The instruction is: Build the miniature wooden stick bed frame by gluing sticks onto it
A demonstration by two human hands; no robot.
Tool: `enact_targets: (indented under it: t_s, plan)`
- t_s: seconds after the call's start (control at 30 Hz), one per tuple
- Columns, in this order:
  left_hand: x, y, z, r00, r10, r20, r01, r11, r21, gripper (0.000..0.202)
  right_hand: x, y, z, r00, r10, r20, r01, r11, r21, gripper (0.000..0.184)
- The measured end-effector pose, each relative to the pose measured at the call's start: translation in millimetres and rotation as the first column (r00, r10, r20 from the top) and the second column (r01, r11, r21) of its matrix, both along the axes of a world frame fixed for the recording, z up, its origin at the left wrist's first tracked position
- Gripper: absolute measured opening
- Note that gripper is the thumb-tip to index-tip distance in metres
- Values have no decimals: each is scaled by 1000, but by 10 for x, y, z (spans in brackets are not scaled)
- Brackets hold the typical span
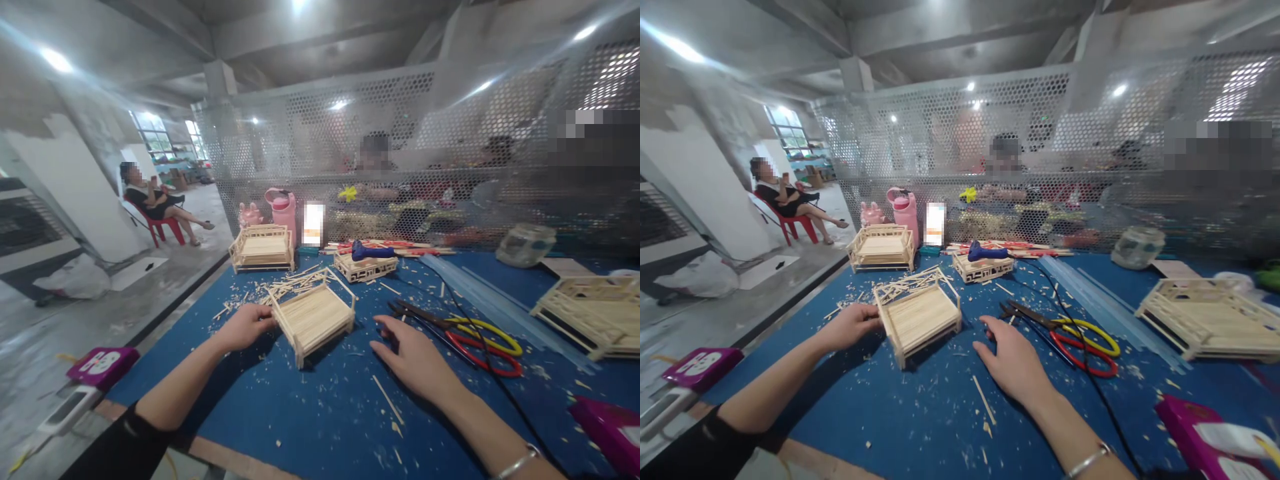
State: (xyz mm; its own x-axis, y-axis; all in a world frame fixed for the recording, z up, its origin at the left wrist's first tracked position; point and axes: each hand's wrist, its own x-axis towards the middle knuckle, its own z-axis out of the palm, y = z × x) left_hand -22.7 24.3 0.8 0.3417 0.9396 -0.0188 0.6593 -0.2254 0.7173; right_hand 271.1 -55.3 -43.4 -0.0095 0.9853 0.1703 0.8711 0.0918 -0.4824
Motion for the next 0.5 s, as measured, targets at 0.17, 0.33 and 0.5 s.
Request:
enact_targets:
  t_s: [0.17,0.33,0.5]
  plan:
    - [141,177,-62,983,-160,87,163,986,-33,16,-45,-20,27,979,150,-139,-155,988,-26,26]
    - [365,408,-190,957,-192,218,194,981,14,28,-55,-54,39,957,148,-251,-173,981,-83,14]
    - [324,425,-284,944,-116,308,84,990,116,47,-56,-50,29,966,134,-222,-164,979,-119,22]
